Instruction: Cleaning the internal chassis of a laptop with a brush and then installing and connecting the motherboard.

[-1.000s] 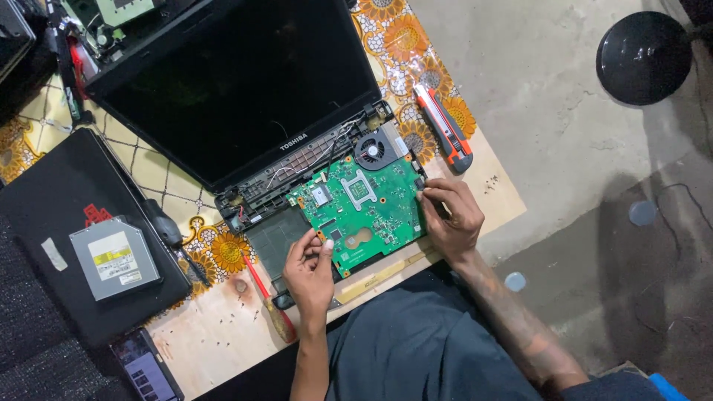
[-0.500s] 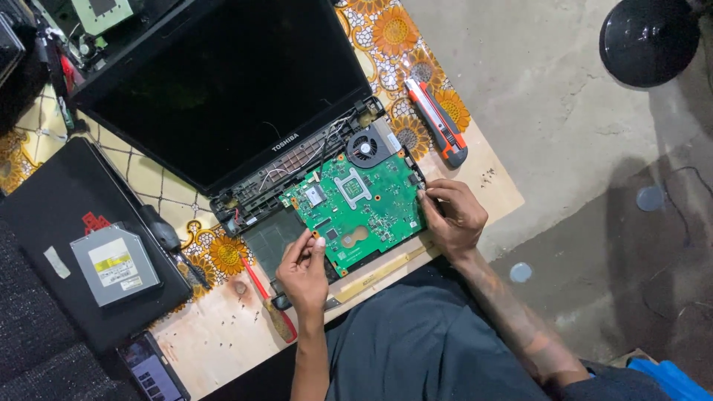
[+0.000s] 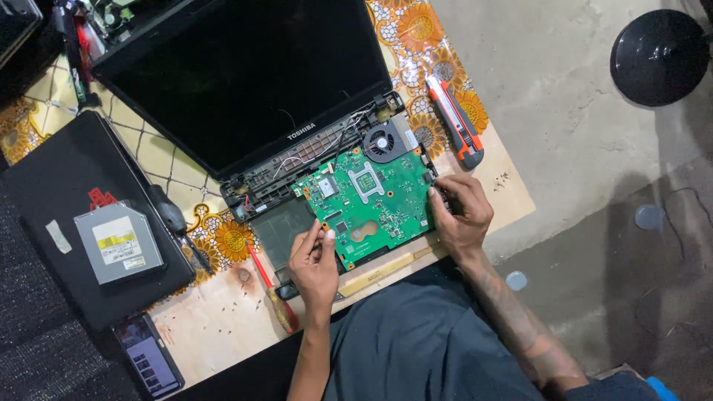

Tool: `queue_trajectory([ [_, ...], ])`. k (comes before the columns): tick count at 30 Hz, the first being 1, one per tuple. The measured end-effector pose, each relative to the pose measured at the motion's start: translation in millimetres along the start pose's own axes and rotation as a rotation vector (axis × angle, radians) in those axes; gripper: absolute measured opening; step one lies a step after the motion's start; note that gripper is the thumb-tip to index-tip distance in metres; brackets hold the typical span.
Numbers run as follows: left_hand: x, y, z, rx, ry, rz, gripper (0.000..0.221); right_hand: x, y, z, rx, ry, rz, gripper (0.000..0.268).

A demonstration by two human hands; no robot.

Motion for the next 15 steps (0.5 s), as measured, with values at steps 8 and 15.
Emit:
queue_trajectory([
  [8, 0, -2, 1, -0.066, 0.017, -0.028, 0.031, 8, 8, 8, 0.031, -0.048, 0.122, 0.012],
  [15, -2, -1, 6, -0.052, 0.033, -0.052, 0.032, 12, 7, 2, 0.025, -0.092, 0.152, 0.012],
])
Point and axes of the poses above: each hand's wrist, its own y-axis away from the middle knuckle, its own x-axis out of the back of the hand, z = x × y, the point moved 10 cm from there along -y, towards the middle knuckle, and after that the axes turned 1 degree about y, right-handed, at the moved point
